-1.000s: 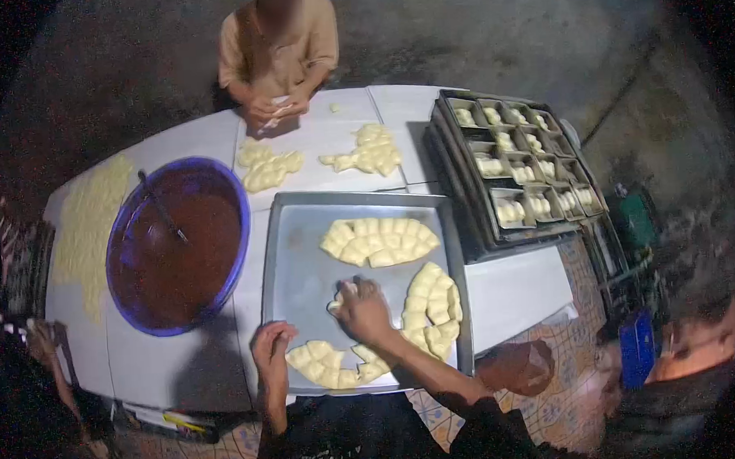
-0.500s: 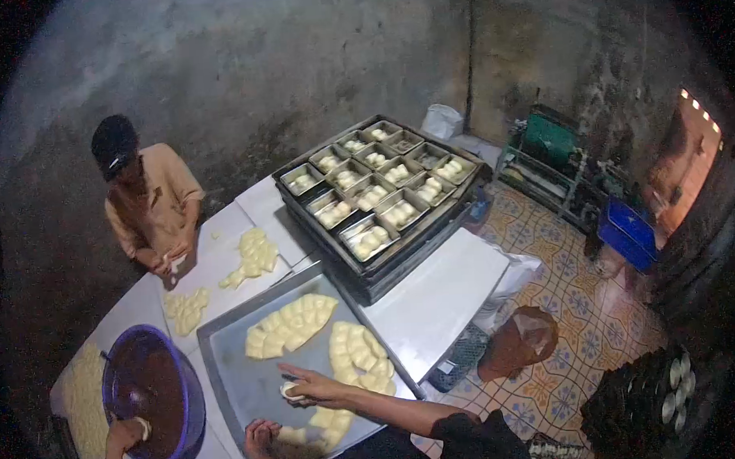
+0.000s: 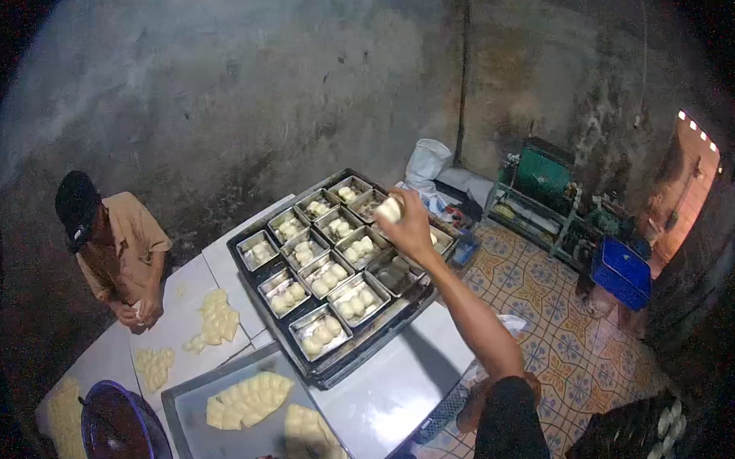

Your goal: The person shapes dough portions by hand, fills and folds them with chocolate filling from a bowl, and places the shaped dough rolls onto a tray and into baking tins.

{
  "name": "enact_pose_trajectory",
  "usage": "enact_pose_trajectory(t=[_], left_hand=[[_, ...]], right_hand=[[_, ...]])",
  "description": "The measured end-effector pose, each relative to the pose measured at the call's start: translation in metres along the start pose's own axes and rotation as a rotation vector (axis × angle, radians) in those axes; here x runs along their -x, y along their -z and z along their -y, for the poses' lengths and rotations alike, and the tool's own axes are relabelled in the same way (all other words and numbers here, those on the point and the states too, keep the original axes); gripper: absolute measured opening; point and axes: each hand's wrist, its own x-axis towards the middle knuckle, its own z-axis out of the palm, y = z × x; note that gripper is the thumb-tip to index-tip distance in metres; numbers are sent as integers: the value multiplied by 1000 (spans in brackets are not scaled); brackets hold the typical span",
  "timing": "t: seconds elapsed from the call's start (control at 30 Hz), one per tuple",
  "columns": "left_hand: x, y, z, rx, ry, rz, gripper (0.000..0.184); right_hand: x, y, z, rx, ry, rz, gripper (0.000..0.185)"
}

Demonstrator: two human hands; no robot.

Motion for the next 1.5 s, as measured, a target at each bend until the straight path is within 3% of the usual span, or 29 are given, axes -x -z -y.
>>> enact_pose_trajectory(t=[0.1, 0.13, 0.17, 0.2, 0.3, 0.37, 0.47, 0.5, 0.53, 0.6, 0.63, 0.67, 0.7, 0.77, 0.83, 0.87, 0.93, 0.97, 1.03, 1.1, 1.13, 1.17, 1.2, 1.23, 1.27, 1.3, 1.37, 1.47, 1.5], left_hand=[[5, -27, -5, 131, 33, 11, 25], [8, -32, -6, 307, 57, 13, 26], [12, -35, -8, 514, 74, 10, 27], [13, -13, -7, -146, -13, -50, 24], [39, 33, 11, -178, -49, -260, 23], [39, 27, -6, -121, -172, -333, 20], [43, 25, -15, -36, -239, -542, 13], [46, 21, -32, -101, -239, -573, 12], [51, 37, -31, -180, -195, -562, 13], [61, 48, -37, -257, -181, -697, 10], [58, 35, -56, -270, -118, -793, 7], [62, 35, -60, -221, -183, -810, 8], [69, 40, -61, -173, -248, -818, 10], [80, 67, -41, -245, -286, -866, 10], [84, 82, -30, -144, -275, -940, 11], [82, 79, -44, -513, -328, -1007, 11], [75, 78, -59, -404, -311, -983, 10], [73, 83, -62, -312, -306, -982, 8], [73, 128, -10, -543, -242, -979, 8], [66, 173, 70, -65, 37, -506, 8], [52, 135, -4, -624, -458, -461, 13], [55, 112, -50, -334, -287, -377, 26], [44, 120, -32, -393, -442, -179, 40], [43, 114, -42, -446, -144, -51, 50], [38, 110, -66, -508, -126, 90, 58], [30, 105, -59, -419, -172, 176, 62], [5, 111, -14, -485, -24, 443, 56], [-18, 108, -42, -627, 67, 505, 47], [-22, 112, -55, -563, 84, 463, 38]], right_hand=[[-14, -38, -115, 311, -16, 185, 76], [1, -34, -110, 430, -81, 365, 83], [6, -37, -106, 600, -29, 384, 73], [6, -41, -111, 479, 22, 237, 69], [7, -41, -117, 313, 94, -42, 56], [2, -35, -110, 173, -55, 137, 45], [0, -50, -128, 585, 285, 324, 48], [2, -52, -128, 429, 38, 627, 54], [1, -63, -128, 795, -90, 880, 53], [18, -59, -115, 479, -141, 705, 56], [30, -62, -118, 631, 224, 351, 53], [45, -60, -125, 419, 210, 219, 50], [68, -47, -45, 212, 180, 94, 48], [128, -52, 37, -266, 82, 285, 38], [208, -61, 121, -547, -485, 737, 33], [254, -88, 133, -775, -192, 1041, 31], [321, -103, 217, -593, -141, 1412, 34], [350, -122, 230, -538, 135, 1392, 35], [398, -149, 246, -522, 203, 1350, 36], [420, -163, 260, -303, 422, 1443, 35], [441, -161, 259, -203, 616, 1271, 32], [450, -166, 257, -259, 578, 1288, 26], [456, -168, 255, -358, 334, 1345, 27], [460, -169, 255, -456, 85, 1391, 29], [448, -168, 269, -447, -62, 1429, 23], [437, -169, 286, -544, -4, 1265, 21], [398, -158, 334, -674, -30, 1135, 20], [353, -147, 379, -903, -177, 742, 18], [338, -143, 389, -897, -78, 619, 18]])
